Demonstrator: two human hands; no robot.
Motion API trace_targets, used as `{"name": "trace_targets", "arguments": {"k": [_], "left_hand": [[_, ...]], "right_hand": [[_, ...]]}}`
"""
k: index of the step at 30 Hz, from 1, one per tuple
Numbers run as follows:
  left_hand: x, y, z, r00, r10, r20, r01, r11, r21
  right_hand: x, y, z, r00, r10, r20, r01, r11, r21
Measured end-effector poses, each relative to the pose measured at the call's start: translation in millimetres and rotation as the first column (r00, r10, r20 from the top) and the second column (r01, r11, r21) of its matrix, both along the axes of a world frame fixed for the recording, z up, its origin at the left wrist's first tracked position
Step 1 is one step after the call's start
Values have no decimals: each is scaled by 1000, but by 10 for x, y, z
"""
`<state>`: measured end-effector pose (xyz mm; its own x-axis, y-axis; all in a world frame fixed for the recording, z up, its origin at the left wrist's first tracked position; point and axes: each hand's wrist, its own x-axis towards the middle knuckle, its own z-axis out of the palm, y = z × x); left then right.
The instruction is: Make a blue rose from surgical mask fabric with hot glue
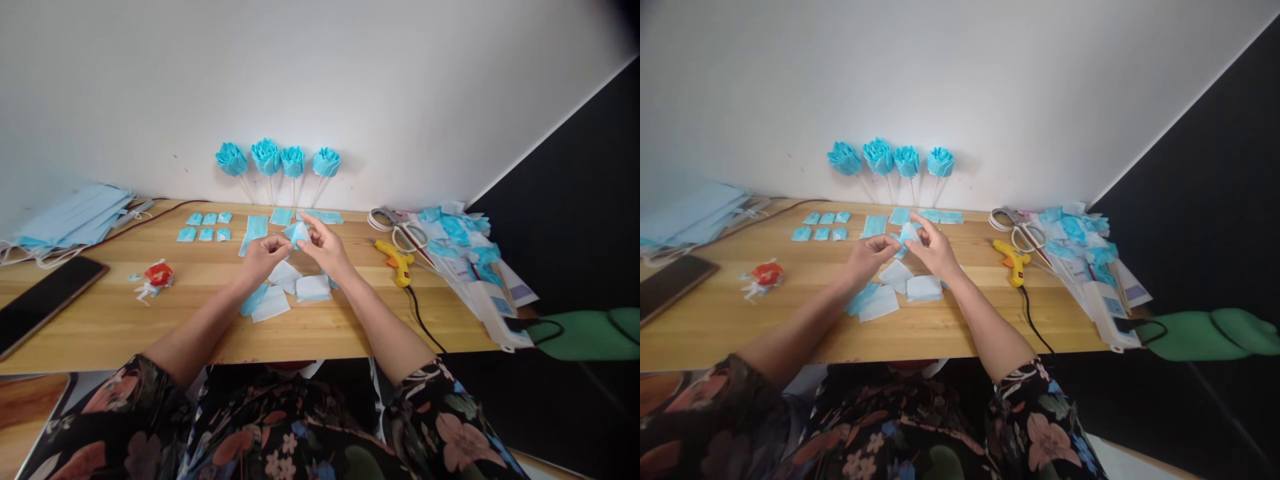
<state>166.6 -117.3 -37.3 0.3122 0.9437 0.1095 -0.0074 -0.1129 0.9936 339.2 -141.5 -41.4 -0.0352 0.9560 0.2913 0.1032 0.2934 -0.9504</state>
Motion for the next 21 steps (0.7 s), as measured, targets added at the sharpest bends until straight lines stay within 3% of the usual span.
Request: {"name": "trace_targets", "arguments": {"k": [10, 21], "left_hand": [[-4, -29, 89, 1000, 16, -7, -16, 1000, -13], [-20, -10, 54, 998, 53, -19, -53, 998, -30]], "right_hand": [[3, -5, 69, 999, -42, 1, 42, 999, 5], [-27, -15, 85, 997, -54, -48, 53, 999, -8]]}}
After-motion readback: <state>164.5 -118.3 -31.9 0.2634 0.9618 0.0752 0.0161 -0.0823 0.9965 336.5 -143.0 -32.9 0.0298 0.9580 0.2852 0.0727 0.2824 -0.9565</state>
